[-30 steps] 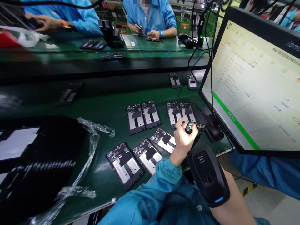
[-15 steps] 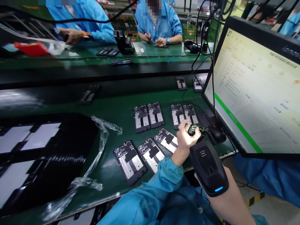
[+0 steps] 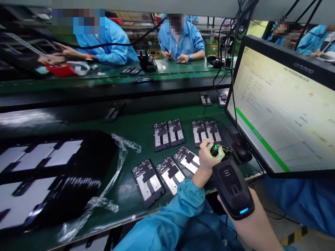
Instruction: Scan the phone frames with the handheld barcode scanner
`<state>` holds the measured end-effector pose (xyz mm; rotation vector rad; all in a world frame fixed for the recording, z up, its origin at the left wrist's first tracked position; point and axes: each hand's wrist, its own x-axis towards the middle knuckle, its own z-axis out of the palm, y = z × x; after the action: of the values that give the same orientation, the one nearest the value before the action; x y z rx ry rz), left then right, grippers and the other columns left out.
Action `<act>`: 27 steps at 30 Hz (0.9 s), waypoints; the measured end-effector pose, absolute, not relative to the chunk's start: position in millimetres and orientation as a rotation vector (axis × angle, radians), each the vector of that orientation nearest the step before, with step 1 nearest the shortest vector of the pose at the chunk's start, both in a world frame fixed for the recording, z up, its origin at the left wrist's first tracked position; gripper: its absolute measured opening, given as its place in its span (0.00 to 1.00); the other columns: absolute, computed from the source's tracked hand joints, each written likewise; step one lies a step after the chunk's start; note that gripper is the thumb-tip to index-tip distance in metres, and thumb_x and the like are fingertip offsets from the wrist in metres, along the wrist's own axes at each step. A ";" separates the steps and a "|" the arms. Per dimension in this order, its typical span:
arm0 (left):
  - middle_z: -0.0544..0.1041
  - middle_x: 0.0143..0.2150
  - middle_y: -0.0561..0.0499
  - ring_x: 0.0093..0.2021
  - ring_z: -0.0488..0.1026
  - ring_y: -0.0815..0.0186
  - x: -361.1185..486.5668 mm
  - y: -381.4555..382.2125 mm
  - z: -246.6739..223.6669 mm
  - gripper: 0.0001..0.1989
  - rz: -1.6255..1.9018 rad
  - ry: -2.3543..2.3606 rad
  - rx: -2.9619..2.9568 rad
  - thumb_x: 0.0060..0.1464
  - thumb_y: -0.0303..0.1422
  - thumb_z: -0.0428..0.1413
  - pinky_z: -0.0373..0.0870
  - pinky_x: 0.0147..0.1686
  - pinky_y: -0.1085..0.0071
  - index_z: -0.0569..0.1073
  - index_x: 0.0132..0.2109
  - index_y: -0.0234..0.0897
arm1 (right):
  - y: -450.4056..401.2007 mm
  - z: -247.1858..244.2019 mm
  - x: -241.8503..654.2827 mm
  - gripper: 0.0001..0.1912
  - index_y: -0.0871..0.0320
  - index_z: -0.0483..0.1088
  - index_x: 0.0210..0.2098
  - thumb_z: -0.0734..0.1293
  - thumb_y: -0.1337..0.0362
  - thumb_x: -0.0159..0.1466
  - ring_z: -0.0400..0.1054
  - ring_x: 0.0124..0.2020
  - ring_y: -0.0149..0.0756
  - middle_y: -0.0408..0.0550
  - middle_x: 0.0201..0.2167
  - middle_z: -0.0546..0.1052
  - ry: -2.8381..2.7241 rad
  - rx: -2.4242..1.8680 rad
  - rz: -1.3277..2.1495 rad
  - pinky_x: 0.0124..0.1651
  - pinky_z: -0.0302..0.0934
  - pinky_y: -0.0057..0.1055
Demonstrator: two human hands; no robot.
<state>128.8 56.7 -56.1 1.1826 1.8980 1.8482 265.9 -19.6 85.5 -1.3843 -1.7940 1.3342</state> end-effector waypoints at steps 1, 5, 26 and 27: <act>0.71 0.27 0.57 0.28 0.76 0.66 129.2 56.4 -56.4 0.24 1.852 1.893 1.203 0.50 0.32 0.59 0.69 0.29 0.72 0.61 0.54 0.39 | -20.3 85.1 266.6 0.06 0.54 0.71 0.34 0.66 0.59 0.59 0.73 0.29 0.40 0.44 0.27 0.78 -1.787 -1.382 1.336 0.31 0.68 0.31; 0.71 0.27 0.57 0.27 0.75 0.67 130.0 55.0 -55.2 0.24 1.851 1.905 1.235 0.51 0.32 0.59 0.69 0.28 0.72 0.61 0.54 0.39 | -22.3 80.3 270.9 0.07 0.55 0.71 0.35 0.67 0.60 0.59 0.74 0.30 0.41 0.46 0.29 0.79 -1.779 -1.341 1.310 0.32 0.69 0.31; 0.56 0.70 0.39 0.70 0.55 0.51 108.4 32.6 -63.6 0.52 1.287 1.428 1.462 0.46 0.30 0.65 0.54 0.68 0.55 0.45 0.72 0.40 | 38.0 -43.4 291.2 0.22 0.56 0.77 0.45 0.72 0.49 0.58 0.74 0.50 0.50 0.53 0.44 0.82 -1.457 -1.263 1.487 0.58 0.65 0.48; 0.56 0.70 0.38 0.70 0.55 0.50 108.5 34.0 -71.7 0.51 1.264 1.477 1.465 0.46 0.30 0.66 0.53 0.68 0.53 0.48 0.71 0.40 | 44.5 -51.2 290.6 0.22 0.56 0.76 0.47 0.72 0.49 0.59 0.74 0.50 0.49 0.51 0.45 0.82 -1.411 -1.204 1.568 0.59 0.64 0.48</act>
<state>108.5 34.0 -71.7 1.4652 1.4771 1.2636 290.6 44.5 -51.2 -1.2044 -1.4111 1.5681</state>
